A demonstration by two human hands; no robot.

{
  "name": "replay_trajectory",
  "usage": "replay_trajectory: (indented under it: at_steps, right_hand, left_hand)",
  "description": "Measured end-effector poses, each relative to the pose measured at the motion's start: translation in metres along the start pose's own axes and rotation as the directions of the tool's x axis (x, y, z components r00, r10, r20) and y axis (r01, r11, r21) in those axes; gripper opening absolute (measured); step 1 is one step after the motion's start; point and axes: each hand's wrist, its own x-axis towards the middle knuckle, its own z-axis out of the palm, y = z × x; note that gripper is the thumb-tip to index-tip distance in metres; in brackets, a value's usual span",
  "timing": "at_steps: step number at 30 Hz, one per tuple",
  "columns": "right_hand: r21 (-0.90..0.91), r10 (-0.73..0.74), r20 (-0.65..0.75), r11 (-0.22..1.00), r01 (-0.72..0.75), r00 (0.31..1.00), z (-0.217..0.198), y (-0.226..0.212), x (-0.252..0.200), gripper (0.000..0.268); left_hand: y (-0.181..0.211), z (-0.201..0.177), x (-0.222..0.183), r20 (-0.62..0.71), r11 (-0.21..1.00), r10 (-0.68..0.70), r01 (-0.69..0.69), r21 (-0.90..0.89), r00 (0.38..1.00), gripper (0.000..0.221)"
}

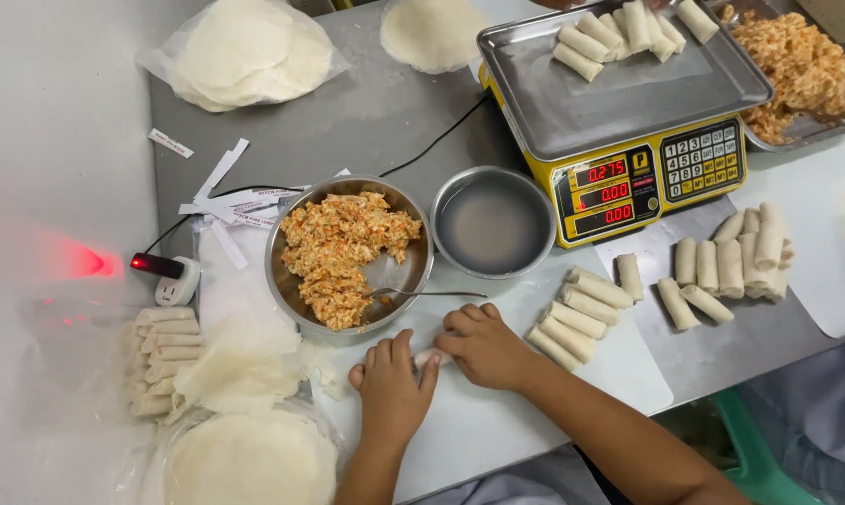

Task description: Manually assembling spring rolls by scooping filling onto wrappers and rolling them up on a production table.

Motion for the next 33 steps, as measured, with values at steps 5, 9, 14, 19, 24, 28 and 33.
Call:
replay_trajectory:
  at_steps: [5, 9, 14, 19, 24, 28, 33]
  right_hand:
    - [-0.046, -0.034, -0.032, 0.998, 0.032, 0.999, -0.002, 0.001, 0.0, 0.018]
    - [-0.131, -0.028, -0.013, 0.991, 0.026, 1.0, -0.009, -0.016, -0.024, 0.046]
    - [-0.271, 0.117, 0.074, 0.958, -0.093, 0.99, 0.001, -0.014, -0.024, 0.055]
    - [-0.25, 0.209, 0.13, 0.953, -0.172, 0.969, 0.007, -0.004, -0.002, 0.065]
    - [-0.174, 0.22, 0.233, 0.968, -0.182, 0.947, -0.005, -0.02, -0.023, 0.072]
    - [-0.113, 0.178, 0.113, 0.98, -0.166, 0.977, -0.031, -0.047, -0.034, 0.056]
    - [-0.094, 0.224, 0.243, 0.974, -0.207, 0.944, -0.018, -0.045, -0.016, 0.058]
  left_hand:
    - [0.01, 0.014, -0.031, -0.259, 0.965, 0.193, -0.135, 0.225, 0.947, 0.051]
    - [0.014, 0.028, -0.059, -0.19, 0.899, 0.324, -0.24, 0.366, 0.927, 0.065]
    - [0.006, 0.034, -0.038, -0.155, 0.893, 0.339, -0.266, 0.363, 0.928, 0.077]
    - [0.004, 0.039, -0.008, -0.118, 0.904, 0.298, -0.24, 0.354, 0.947, 0.08]
    - [0.01, 0.025, -0.035, -0.095, 0.934, 0.293, -0.264, 0.241, 0.951, 0.073]
    - [0.025, -0.011, -0.073, -0.302, 0.931, 0.361, -0.325, 0.165, 0.882, 0.032]
    - [0.02, -0.013, -0.089, -0.371, 0.974, 0.215, -0.226, 0.014, 0.904, 0.029]
